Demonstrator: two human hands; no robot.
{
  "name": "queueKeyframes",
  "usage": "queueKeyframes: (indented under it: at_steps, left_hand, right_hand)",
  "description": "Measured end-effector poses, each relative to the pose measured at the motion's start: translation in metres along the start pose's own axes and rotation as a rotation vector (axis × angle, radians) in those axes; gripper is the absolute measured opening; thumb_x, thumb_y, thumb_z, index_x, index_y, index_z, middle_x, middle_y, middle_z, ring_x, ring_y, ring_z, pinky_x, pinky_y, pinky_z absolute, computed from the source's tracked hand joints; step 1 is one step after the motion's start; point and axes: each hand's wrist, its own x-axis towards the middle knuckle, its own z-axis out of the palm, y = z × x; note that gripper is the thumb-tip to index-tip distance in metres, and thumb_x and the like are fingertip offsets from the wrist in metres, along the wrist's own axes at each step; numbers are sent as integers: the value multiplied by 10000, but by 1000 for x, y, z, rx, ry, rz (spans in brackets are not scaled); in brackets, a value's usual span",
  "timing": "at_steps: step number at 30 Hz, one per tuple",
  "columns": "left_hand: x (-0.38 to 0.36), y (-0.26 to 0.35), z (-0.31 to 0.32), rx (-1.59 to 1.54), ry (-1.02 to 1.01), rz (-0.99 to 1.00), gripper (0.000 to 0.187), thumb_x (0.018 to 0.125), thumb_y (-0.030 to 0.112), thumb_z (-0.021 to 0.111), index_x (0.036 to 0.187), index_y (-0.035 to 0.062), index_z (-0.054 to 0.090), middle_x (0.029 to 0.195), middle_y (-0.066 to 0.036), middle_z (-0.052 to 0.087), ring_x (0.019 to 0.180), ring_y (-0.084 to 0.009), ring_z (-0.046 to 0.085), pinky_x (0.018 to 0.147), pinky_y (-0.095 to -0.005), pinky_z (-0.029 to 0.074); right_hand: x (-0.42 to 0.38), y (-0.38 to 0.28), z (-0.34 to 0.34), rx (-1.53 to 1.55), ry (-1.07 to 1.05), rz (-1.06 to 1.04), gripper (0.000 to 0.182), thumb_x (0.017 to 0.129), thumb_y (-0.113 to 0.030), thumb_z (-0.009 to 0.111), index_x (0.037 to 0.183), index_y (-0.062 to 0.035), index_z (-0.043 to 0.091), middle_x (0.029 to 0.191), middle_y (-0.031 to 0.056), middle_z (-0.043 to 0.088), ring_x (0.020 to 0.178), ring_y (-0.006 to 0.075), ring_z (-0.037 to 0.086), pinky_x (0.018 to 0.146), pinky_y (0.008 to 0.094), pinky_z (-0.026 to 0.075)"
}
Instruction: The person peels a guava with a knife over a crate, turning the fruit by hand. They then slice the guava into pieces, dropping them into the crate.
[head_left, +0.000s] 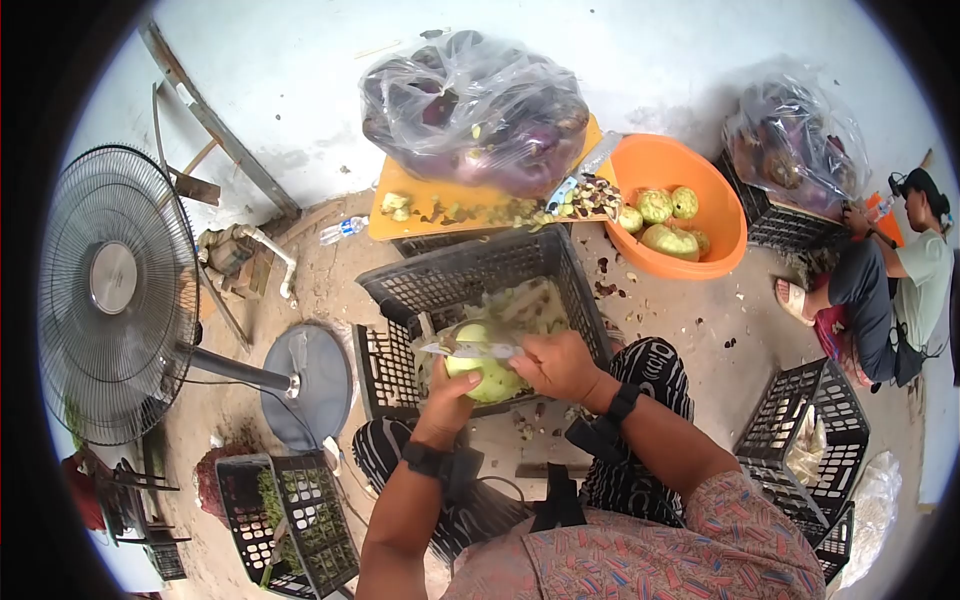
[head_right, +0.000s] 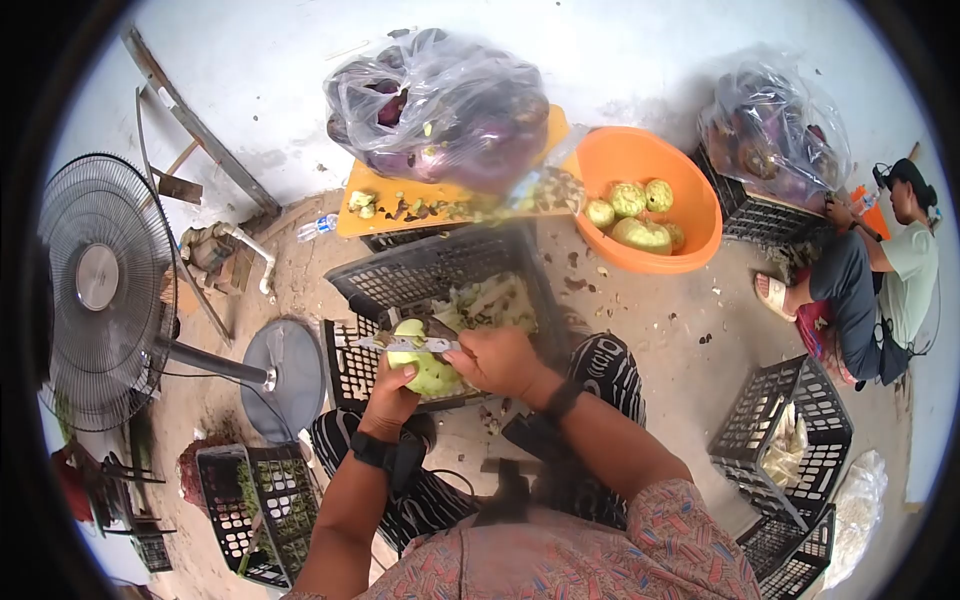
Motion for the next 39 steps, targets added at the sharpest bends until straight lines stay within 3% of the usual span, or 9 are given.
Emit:
queueKeyframes:
  at_steps: [7, 9, 19, 21, 25, 29, 39]
  left_hand:
    - [4, -7, 3, 84, 58, 83, 639, 724, 166, 708, 1281, -1, 442, 1148, -119, 599, 1059, -243, 604, 923, -369, 489]
    - [5, -8, 1, 29, 54, 47, 740, 709, 67, 710, 1358, 51, 356, 1193, -103, 537, 1114, -232, 542, 953, -356, 451]
    - [-1, -8, 1, -11, 153, 102, 775, 719, 52, 696, 1398, 51, 322, 1212, -104, 530, 1114, -227, 550, 963, -361, 447]
    - [-1, -3, 4, -13, 77, 142, 756, 732, 44, 680, 1398, 47, 321, 1211, -104, 532, 1119, -227, 548, 963, -359, 448]
    - [-4, -2, 3, 63, 172, 132, 744, 736, 75, 688, 1388, 39, 332, 1217, -103, 532, 1132, -224, 542, 972, -362, 444]
    - [-15, 8, 5, -14, 55, 138, 694, 746, 147, 692, 1355, 33, 381, 1228, -116, 540, 1125, -241, 550, 959, -374, 461]
    - [-50, 34, 4, 8, 177, 128, 604, 798, 231, 699, 1322, 84, 438, 1253, -84, 541, 1161, -247, 539, 956, -413, 475]
  right_hand:
    - [-1, 2, -2, -19, -1, 19, 319, 877, -323, 604, 678, -80, 548, 618, 109, 589, 557, 329, 587, 511, 421, 460]
    - [-2, 2, -2, -20, 4, 22, 322, 878, -325, 601, 677, -80, 548, 618, 110, 590, 558, 330, 588, 510, 422, 459]
    - [0, 3, 6, -10, -10, 126, 351, 900, -348, 568, 699, -60, 576, 639, 170, 582, 591, 391, 573, 542, 470, 451]
    - [0, 6, 7, -7, -22, 180, 363, 906, -357, 560, 700, -60, 586, 638, 177, 583, 596, 395, 575, 547, 474, 450]
    - [0, 14, 9, -107, -67, 199, 411, 916, -382, 538, 693, -42, 602, 634, 186, 592, 602, 396, 586, 556, 480, 456]
    - [0, 26, 14, -259, -151, 279, 464, 923, -412, 506, 703, -27, 645, 642, 191, 610, 611, 396, 598, 576, 491, 467]
    - [0, 22, -14, -199, -18, 296, 462, 941, -390, 509, 691, -20, 627, 644, 205, 599, 629, 417, 584, 588, 496, 465]
